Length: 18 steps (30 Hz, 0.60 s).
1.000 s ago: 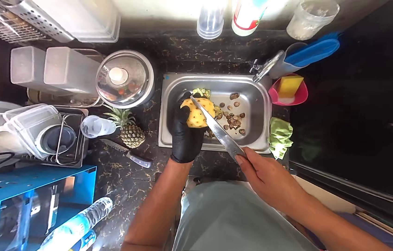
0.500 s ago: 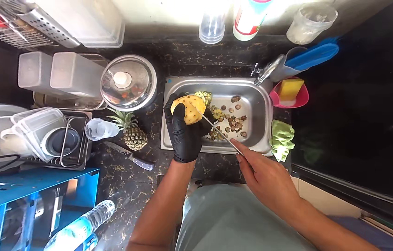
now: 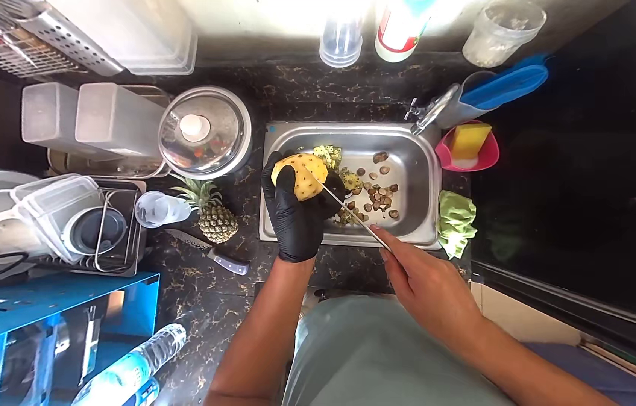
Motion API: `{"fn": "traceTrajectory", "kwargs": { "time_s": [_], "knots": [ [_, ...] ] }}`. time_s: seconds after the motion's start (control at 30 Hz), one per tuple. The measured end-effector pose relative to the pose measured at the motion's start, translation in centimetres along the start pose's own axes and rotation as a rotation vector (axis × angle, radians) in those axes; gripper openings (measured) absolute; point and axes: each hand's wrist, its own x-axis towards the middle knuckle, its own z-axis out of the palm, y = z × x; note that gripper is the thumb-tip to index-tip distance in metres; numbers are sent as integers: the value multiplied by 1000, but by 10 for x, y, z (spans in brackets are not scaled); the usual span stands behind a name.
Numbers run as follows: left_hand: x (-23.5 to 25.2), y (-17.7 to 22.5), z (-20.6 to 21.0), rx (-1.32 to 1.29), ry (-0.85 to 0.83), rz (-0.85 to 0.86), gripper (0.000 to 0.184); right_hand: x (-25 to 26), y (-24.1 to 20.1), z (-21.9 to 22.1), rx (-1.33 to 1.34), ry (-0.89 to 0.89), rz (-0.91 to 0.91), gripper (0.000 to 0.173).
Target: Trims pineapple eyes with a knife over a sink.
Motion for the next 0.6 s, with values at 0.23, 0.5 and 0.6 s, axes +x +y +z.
{"fn": "traceTrajectory", "kwargs": {
  "time_s": [0.23, 0.5, 0.6],
  "knots": [
    [-6, -18, -17, 11, -41, -31, 42, 1, -4, 5, -27, -15, 34, 43],
    [-23, -12, -2, 4, 29, -134, 44, 11, -8, 9, -19, -50, 64, 42],
    [-24, -16, -1, 22, 44, -124, 41, 14, -8, 11, -27, -70, 68, 42]
  ]
}}
